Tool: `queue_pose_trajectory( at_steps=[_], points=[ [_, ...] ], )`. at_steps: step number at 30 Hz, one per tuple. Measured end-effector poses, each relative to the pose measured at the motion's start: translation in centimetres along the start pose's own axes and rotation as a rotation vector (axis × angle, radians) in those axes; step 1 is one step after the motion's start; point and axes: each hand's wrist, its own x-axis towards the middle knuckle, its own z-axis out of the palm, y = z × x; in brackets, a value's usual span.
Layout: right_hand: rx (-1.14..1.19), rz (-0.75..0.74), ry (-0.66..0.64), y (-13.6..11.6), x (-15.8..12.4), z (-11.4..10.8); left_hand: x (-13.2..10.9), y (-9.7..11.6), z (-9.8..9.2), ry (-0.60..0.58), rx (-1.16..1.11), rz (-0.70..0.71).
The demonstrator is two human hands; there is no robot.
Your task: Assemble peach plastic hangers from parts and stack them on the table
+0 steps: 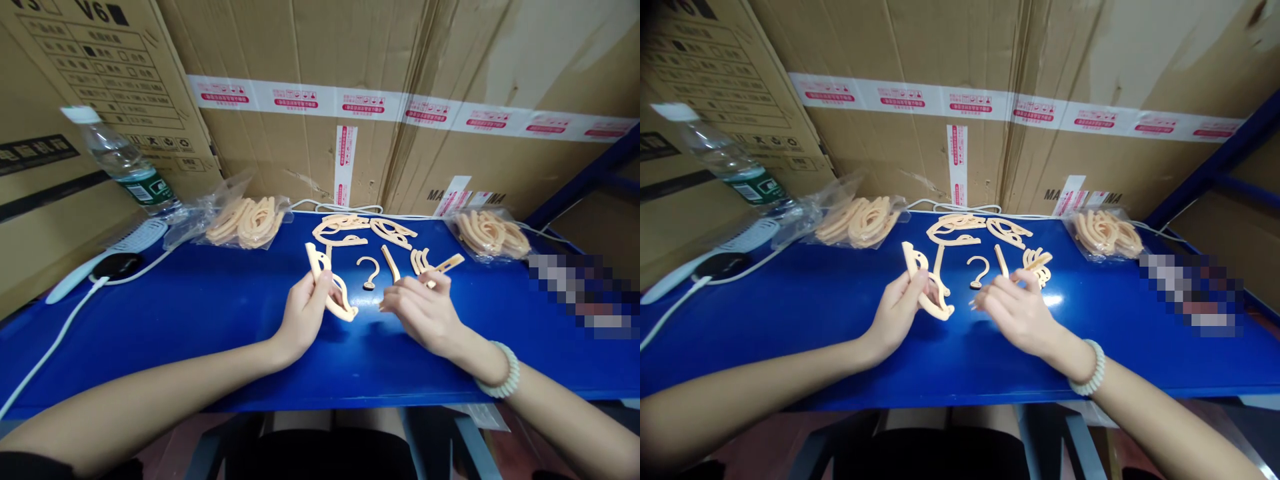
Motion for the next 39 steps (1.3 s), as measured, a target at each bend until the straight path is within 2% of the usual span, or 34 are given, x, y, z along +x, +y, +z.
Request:
queue_pose_trajectory(
  at_steps=[3,7,12,18,22,25,30,33,36,39],
  points=[
    [0.097,0.134,0.016,2.3,-0.2,0.0,0.9,-0.2,-0.3,0.047,-0.091,0.012],
    [0.238,0.129,-0.121,4.0,-0.1,0.4,1.6,-0.2,-0.4,0.115,-0.174,-0.041],
    [0.455,0.174,-0.260,3.5,-0.2,1.0,1.7,0.3,-0.3,0.152,-0.235,-0.077],
    [0.432,0.203,-0.331,3.3,-0.4,1.0,2.0,0.9,-0.5,0.153,-0.261,-0.121],
    [0.383,0.229,-0.360,3.8,-0.4,1.0,2.4,1.0,-0.7,0.104,-0.254,-0.102],
    [0.330,0.244,-0.325,3.6,-0.2,0.7,2.5,0.9,-0.8,0.061,-0.197,-0.085],
    [0.272,0.111,-0.240,1.0,0.4,0.1,2.0,0.7,-0.7,-0.211,0.138,0.094],
    [0.175,0.015,-0.226,-0.3,0.7,0.1,1.6,0.5,-0.6,-0.316,0.210,0.164],
    [0.097,-0.019,-0.187,-0.6,0.7,0.3,1.4,0.6,-0.5,-0.342,0.147,0.146],
    [0.082,-0.019,-0.173,-0.4,0.6,0.4,1.3,0.9,-0.5,-0.317,0.143,0.137]
  ],
)
